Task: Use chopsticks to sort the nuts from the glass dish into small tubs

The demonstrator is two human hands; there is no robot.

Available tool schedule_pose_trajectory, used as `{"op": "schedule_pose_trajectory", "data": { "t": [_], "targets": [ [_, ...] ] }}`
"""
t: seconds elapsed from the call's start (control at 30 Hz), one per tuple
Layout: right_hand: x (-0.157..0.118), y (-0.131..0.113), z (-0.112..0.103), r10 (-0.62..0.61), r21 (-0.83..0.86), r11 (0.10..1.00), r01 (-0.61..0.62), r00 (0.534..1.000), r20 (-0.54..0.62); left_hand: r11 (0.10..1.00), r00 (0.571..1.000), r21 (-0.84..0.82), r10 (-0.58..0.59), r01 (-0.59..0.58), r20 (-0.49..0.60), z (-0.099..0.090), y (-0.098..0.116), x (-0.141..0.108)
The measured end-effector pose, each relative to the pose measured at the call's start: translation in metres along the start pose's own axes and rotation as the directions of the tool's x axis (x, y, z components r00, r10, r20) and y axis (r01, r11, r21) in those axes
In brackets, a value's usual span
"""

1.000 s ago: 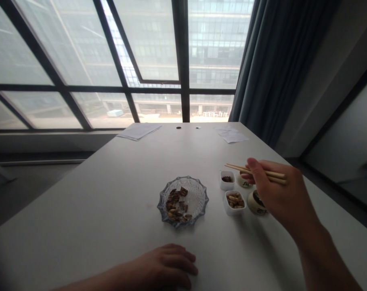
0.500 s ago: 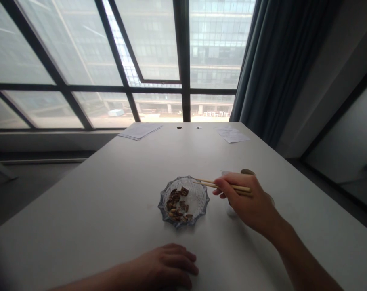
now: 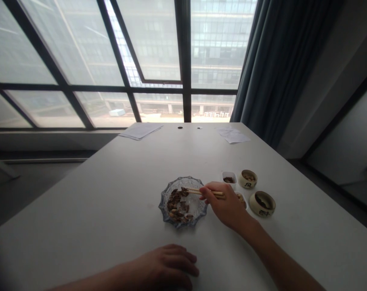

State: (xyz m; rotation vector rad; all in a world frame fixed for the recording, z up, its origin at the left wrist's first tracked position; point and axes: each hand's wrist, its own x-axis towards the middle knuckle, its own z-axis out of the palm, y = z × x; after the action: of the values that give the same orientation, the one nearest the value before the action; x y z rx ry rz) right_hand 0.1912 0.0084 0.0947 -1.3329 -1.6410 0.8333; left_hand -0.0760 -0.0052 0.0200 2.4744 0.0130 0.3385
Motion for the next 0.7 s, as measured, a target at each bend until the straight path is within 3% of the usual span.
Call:
{"op": "schedule_pose_trajectory", "data": {
  "t": [0.23, 0.4, 0.6, 0.7],
  "targets": [
    [0.001, 0.004, 0.003, 0.069, 0.056, 0.996, -0.062, 0.990, -0.122, 1.000, 1.000, 0.003, -0.007, 0.007, 0.005, 0.000, 0.001, 0.000],
    [-0.003, -0.015, -0.020, 0.045, 0.101, 0.995, -0.020, 0.965, -0.258, 1.000, 1.000, -0.011, -0.005, 0.005, 0.025, -0.001, 0.000, 0.000],
    [-0.018, -0.046, -0.067, -0.001, -0.058, 0.998, -0.038, 0.833, -0.553, 1.000, 1.000, 0.003, -0.005, 0.005, 0.011, -0.002, 0.001, 0.000],
    [-0.025, -0.048, -0.087, -0.012, -0.105, 0.992, -0.069, 0.779, -0.627, 1.000, 0.999, 0.008, -0.010, 0.009, 0.032, -0.002, 0.001, 0.001]
  ]
}}
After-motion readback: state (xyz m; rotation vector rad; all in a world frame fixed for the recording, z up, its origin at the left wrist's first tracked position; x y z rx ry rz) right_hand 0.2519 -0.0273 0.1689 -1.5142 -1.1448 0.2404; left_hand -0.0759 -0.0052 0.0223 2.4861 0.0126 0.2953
